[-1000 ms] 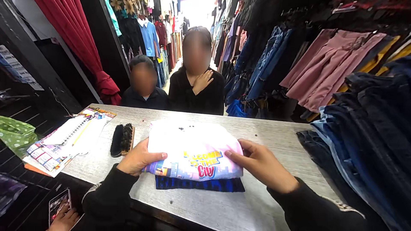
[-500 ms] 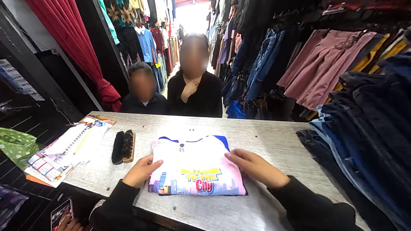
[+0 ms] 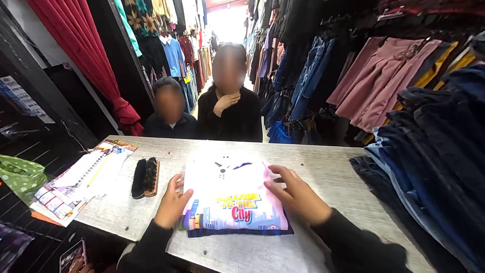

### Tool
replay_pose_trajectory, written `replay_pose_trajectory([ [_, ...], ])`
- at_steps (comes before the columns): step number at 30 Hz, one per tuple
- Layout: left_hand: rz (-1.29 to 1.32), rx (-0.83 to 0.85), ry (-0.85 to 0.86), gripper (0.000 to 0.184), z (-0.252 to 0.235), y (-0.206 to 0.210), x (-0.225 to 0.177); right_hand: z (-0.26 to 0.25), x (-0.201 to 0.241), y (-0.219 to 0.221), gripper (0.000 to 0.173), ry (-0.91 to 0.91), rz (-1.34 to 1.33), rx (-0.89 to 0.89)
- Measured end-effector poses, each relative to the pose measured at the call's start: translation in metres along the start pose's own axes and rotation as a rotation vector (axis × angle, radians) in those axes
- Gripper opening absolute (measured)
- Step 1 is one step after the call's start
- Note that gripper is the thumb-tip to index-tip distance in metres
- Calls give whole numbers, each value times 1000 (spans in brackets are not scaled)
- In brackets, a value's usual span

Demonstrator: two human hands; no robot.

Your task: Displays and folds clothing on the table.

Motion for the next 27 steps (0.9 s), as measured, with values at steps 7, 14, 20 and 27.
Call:
replay_pose_trajectory([
  [7, -596, -16, 767, 42, 64, 4, 9, 63, 7, 17, 36, -518, 150, 142],
  [14, -702, -351, 941, 29, 65, 0, -34, 39, 35, -16, 31, -705, 340, -174],
  [20, -764, 125, 719, 44, 80, 13, -9, 77, 5, 7, 30, -574, 392, 41],
  [27, -597, 207, 538, 52, 65, 15, -84, 27, 75, 27, 40, -521, 299, -37],
])
Point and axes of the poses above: each hand's wrist, its own z-axis away from the middle knuckle, its own y-axis out of the palm, x = y × z, the point moved 5 cm from there along -z, towards the middle knuckle, and after that the axes turned 7 degrees about -z, right-handed, at the moved point
